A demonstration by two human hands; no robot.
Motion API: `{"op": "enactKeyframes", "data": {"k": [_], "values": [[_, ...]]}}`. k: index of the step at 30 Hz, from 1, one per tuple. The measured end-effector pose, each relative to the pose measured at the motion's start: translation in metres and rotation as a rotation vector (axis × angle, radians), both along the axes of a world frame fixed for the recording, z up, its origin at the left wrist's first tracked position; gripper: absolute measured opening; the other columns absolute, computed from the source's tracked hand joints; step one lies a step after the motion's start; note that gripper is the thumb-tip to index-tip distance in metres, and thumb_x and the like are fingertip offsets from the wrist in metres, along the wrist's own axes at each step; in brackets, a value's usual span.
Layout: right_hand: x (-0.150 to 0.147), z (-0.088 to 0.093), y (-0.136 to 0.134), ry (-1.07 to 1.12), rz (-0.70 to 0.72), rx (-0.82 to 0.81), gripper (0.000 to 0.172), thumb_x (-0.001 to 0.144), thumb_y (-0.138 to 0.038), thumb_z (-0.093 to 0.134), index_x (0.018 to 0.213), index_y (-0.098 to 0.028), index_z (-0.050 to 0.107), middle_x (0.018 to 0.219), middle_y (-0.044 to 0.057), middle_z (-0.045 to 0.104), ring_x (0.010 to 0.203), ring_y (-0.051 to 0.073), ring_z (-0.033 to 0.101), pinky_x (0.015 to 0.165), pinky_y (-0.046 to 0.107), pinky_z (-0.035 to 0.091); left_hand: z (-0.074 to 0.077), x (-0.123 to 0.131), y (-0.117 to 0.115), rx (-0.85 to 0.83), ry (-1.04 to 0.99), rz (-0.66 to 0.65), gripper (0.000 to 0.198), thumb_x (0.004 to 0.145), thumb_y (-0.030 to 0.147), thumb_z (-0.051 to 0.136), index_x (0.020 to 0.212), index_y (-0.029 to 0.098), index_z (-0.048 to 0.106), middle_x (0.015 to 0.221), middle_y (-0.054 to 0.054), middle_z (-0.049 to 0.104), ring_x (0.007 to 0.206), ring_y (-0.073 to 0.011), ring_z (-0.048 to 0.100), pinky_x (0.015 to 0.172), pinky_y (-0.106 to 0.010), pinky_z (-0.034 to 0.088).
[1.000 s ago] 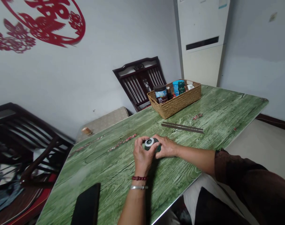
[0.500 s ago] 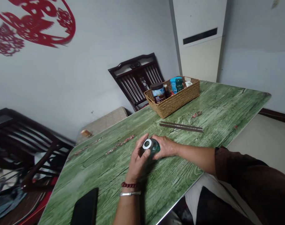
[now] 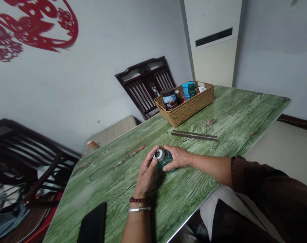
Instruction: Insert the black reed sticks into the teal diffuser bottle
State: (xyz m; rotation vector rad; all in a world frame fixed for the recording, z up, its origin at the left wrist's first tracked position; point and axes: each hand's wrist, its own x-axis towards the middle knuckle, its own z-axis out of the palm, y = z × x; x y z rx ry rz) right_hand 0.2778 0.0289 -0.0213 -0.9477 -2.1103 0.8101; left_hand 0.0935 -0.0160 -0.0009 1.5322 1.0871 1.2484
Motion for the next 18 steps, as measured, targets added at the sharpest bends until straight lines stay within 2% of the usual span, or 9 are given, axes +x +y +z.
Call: {"op": "enactKeyframes", "data": {"k": [4, 7, 9, 12, 14, 16, 18], "values": [[0.0005, 0.0031, -0.0008, -0.031, -0.003, -0.019, 0.068, 0.062, -0.047, 0.087, 0.116, -0.019, 0.057, 0.095, 0.004, 0.069, 0.089, 0.025, 0.066, 0.077, 0.032, 0.048, 0.0019, -0.0002, 0.0016, 0.154, 0.169, 0.091, 0.056, 0.081, 0.059, 0.072, 0.125, 0.023, 0.071, 0.129, -0.010, 0.066, 0.122, -0.0294, 0.060, 0.109, -0.044, 0.045], [0.0001, 0.0026, -0.0012, -0.027, -0.012, -0.011, 0.070, 0.061, -0.048, 0.087, 0.118, -0.020, 0.056, 0.098, 0.004, 0.069, 0.090, 0.025, 0.066, 0.077, 0.032, 0.047, 0.0006, -0.0022, 0.0029, 0.178, 0.213, 0.184, 0.051, 0.077, 0.052, 0.078, 0.119, 0.024, 0.072, 0.123, -0.009, 0.067, 0.115, -0.0280, 0.063, 0.107, -0.045, 0.046], [-0.0001, 0.0007, -0.0005, -0.009, -0.020, -0.009, 0.071, 0.062, -0.048, 0.087, 0.119, -0.021, 0.056, 0.100, 0.004, 0.069, 0.092, 0.025, 0.067, 0.078, 0.032, 0.047, 0.0005, -0.0035, 0.0016, 0.147, 0.193, 0.174, 0.048, 0.078, 0.048, 0.078, 0.120, 0.025, 0.071, 0.125, -0.009, 0.068, 0.119, -0.0286, 0.062, 0.109, -0.046, 0.044], [-0.0004, -0.0013, 0.0009, 0.010, -0.031, -0.018, 0.072, 0.061, -0.048, 0.087, 0.120, -0.021, 0.056, 0.102, 0.004, 0.069, 0.095, 0.026, 0.067, 0.079, 0.032, 0.047, 0.0032, -0.0045, -0.0023, 0.098, 0.124, 0.032, 0.052, 0.087, 0.048, 0.070, 0.134, 0.026, 0.063, 0.139, -0.010, 0.063, 0.132, -0.0303, 0.055, 0.114, -0.046, 0.040], [-0.0007, -0.0011, 0.0010, 0.015, -0.026, -0.021, 0.073, 0.060, -0.047, 0.088, 0.120, -0.022, 0.055, 0.103, 0.004, 0.069, 0.096, 0.026, 0.067, 0.080, 0.032, 0.047, 0.0055, -0.0038, -0.0039, 0.118, 0.113, -0.009, 0.059, 0.090, 0.051, 0.064, 0.143, 0.027, 0.054, 0.147, -0.011, 0.057, 0.138, -0.0307, 0.051, 0.115, -0.047, 0.038], [-0.0012, -0.0003, 0.0003, 0.010, -0.015, -0.024, 0.072, 0.059, -0.045, 0.089, 0.119, -0.021, 0.055, 0.103, 0.004, 0.069, 0.095, 0.026, 0.067, 0.080, 0.032, 0.047, 0.0073, -0.0021, -0.0038, 0.190, 0.173, 0.054, 0.066, 0.086, 0.053, 0.068, 0.144, 0.026, 0.052, 0.146, -0.011, 0.057, 0.136, -0.0316, 0.051, 0.113, -0.048, 0.040], [-0.0018, 0.0001, -0.0007, 0.007, -0.014, -0.027, 0.071, 0.060, -0.044, 0.088, 0.118, -0.021, 0.055, 0.101, 0.004, 0.069, 0.093, 0.025, 0.067, 0.078, 0.032, 0.046, 0.0085, 0.0002, -0.0024, 0.241, 0.299, 0.137, 0.062, 0.079, 0.050, 0.076, 0.133, 0.024, 0.060, 0.133, -0.011, 0.064, 0.127, -0.0317, 0.057, 0.109, -0.048, 0.042]]}}
